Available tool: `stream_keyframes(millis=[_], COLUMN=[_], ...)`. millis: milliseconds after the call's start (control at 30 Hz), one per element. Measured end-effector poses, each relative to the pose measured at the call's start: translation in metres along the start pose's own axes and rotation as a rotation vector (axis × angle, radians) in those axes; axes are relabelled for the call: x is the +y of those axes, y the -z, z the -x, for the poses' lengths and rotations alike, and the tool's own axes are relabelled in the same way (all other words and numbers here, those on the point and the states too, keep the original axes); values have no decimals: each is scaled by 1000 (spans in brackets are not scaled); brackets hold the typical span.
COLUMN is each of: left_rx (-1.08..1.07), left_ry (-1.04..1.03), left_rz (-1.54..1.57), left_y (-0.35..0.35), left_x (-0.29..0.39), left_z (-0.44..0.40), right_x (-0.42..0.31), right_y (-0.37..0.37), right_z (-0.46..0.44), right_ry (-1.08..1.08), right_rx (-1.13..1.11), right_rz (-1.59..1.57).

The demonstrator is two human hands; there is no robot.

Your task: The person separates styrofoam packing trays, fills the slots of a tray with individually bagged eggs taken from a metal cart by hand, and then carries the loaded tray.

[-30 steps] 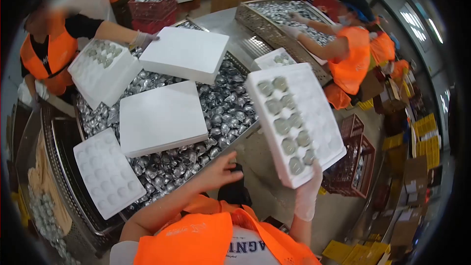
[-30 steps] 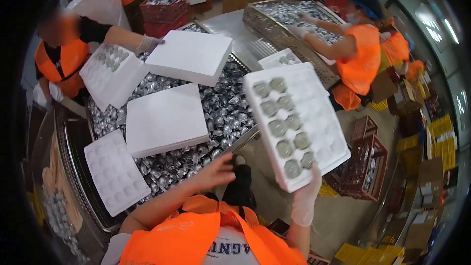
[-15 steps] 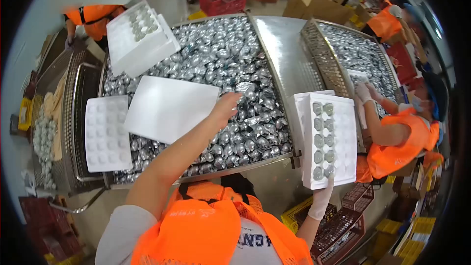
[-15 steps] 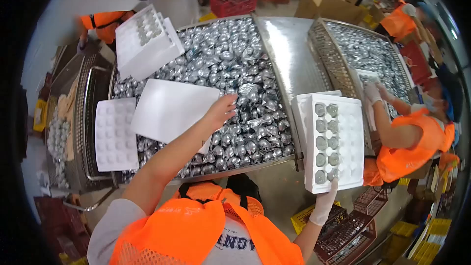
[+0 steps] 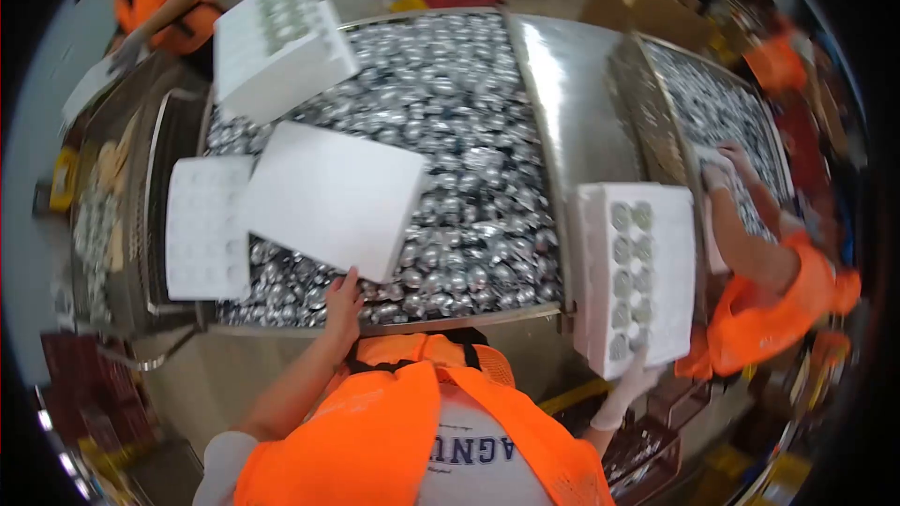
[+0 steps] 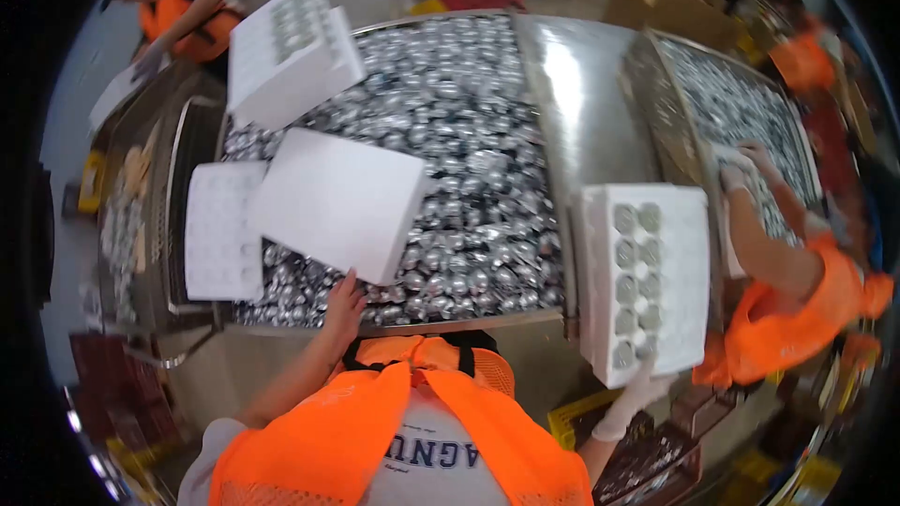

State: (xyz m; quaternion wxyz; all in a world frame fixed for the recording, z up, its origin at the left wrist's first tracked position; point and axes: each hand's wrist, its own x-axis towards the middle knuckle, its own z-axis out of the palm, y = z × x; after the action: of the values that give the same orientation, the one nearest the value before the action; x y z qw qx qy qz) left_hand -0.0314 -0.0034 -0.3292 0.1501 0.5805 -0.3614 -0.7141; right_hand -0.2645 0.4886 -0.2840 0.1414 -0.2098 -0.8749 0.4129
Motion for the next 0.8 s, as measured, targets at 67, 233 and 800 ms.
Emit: stream_keyframes(millis=[67, 233, 800], left_rx=[-35, 1, 403], left_ry=[41, -17, -393], left_rz=[76, 314, -48], left_y=[0, -30, 302], left_x=[-4, 14, 216], left_z=[-29, -37, -18], right_x=[-5, -133, -270], right_y=[-1, -29, -312], right_z=[-8, 10, 169], right_ry=[113, 820, 717], right_rx=[123, 335, -1056], right_rz=[77, 334, -391])
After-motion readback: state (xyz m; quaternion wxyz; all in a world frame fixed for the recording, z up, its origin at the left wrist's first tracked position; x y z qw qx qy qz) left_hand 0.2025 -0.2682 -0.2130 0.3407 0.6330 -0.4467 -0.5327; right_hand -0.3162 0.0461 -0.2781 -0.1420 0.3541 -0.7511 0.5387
